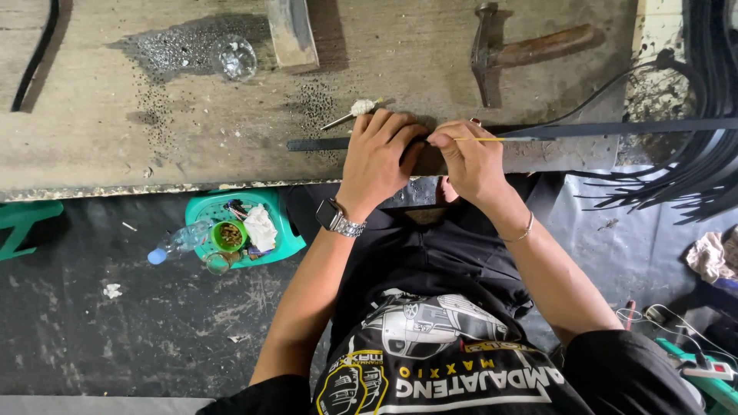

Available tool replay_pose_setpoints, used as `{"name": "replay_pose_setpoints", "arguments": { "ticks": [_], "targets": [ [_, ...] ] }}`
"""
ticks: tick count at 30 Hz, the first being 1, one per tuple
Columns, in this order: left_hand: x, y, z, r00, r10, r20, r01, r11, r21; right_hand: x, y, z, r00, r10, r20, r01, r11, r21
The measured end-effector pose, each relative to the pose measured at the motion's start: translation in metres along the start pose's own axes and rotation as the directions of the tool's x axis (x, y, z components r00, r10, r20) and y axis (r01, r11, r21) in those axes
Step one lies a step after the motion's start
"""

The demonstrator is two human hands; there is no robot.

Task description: The person aligns a long black leather strip on a workbench, marks it with a pencil, and then uses a hammer and a punch tool to create holes along the strip. The process is repeated for multiple holes on the same strip.

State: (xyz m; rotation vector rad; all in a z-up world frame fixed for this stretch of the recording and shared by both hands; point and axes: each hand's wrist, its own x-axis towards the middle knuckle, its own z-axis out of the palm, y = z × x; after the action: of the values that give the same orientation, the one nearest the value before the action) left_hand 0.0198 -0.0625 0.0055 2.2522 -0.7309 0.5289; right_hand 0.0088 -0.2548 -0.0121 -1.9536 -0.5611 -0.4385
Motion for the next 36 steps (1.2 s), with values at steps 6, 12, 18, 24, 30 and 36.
{"name": "replay_pose_setpoints", "arguments": {
  "ticks": [6, 12, 18, 24, 30, 36],
  "targets": [
    [0.001, 0.000, -0.001, 1.000, 0.008, -0.001, -0.008, 1.000, 0.001, 0.002, 0.001, 0.001, 0.999, -0.029, 0.034, 0.031, 0.998, -0.060],
    [0.000, 0.000, -0.003, 1.000, -0.009, 0.024, 0.008, 1.000, 0.010, 0.004, 0.001, 0.004, 0.992, -0.075, 0.100, 0.096, 0.969, -0.226],
    [0.002, 0.002, -0.002, 1.000, 0.007, -0.003, -0.007, 1.000, 0.004, -0.001, 0.003, -0.002, 0.999, -0.004, 0.051, 0.012, 0.988, -0.152],
    [-0.003, -0.002, 0.004, 1.000, 0.006, -0.022, -0.006, 1.000, 0.006, -0.014, 0.013, -0.019, 0.997, 0.076, -0.025, -0.078, 0.992, -0.096],
    [-0.002, -0.002, 0.003, 1.000, 0.008, -0.026, -0.007, 1.000, 0.009, -0.010, 0.013, -0.017, 0.999, 0.024, -0.024, -0.026, 0.998, -0.051],
    [-0.004, -0.003, 0.006, 1.000, 0.005, -0.016, -0.004, 1.000, 0.012, -0.010, 0.018, -0.014, 0.999, -0.040, -0.012, 0.039, 0.996, -0.074]
  ]
}}
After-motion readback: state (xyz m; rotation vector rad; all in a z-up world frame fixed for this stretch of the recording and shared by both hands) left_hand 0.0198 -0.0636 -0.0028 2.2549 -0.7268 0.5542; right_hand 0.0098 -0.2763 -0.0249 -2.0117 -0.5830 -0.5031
